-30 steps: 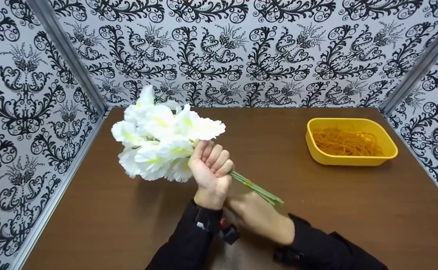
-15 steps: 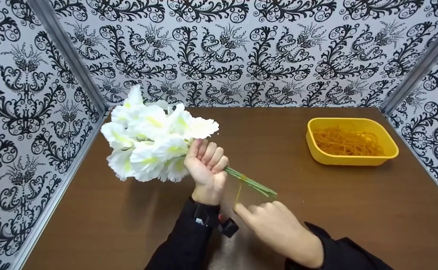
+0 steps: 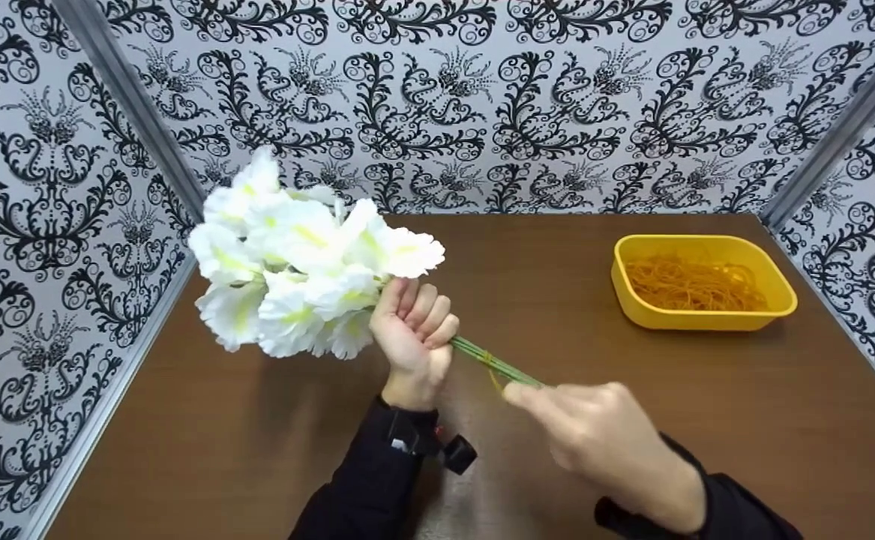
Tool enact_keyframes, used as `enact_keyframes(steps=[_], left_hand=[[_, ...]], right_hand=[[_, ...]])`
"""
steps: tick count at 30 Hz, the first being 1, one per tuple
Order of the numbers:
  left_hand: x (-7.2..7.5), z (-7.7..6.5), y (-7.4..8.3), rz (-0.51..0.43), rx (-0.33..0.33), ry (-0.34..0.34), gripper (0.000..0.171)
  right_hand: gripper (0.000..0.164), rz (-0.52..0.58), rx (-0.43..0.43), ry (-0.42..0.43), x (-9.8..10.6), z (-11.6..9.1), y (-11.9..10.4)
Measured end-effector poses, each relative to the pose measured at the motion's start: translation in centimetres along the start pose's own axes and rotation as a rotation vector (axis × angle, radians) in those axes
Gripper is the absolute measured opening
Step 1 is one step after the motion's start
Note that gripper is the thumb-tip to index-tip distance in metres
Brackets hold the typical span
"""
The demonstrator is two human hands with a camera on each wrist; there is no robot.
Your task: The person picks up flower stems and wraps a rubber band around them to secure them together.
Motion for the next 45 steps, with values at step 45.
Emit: enact_keyframes(steps=[45], left_hand=[[0.5,0.5,2.7,-0.055,-0.165,0.098,0.044]], right_hand=[[0.029,-0.013,-0.119,0.082,-1.0,-0.5,1.6]])
Point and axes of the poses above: each hand's wrist, its own z-axis towards the middle knuckle, its own x-axis out of the back of the hand, y = z × x, the point moved 6 cm from there along z, towards the middle knuckle, and after that the axes turned 6 degrees about -x, right-handed, at the moved point
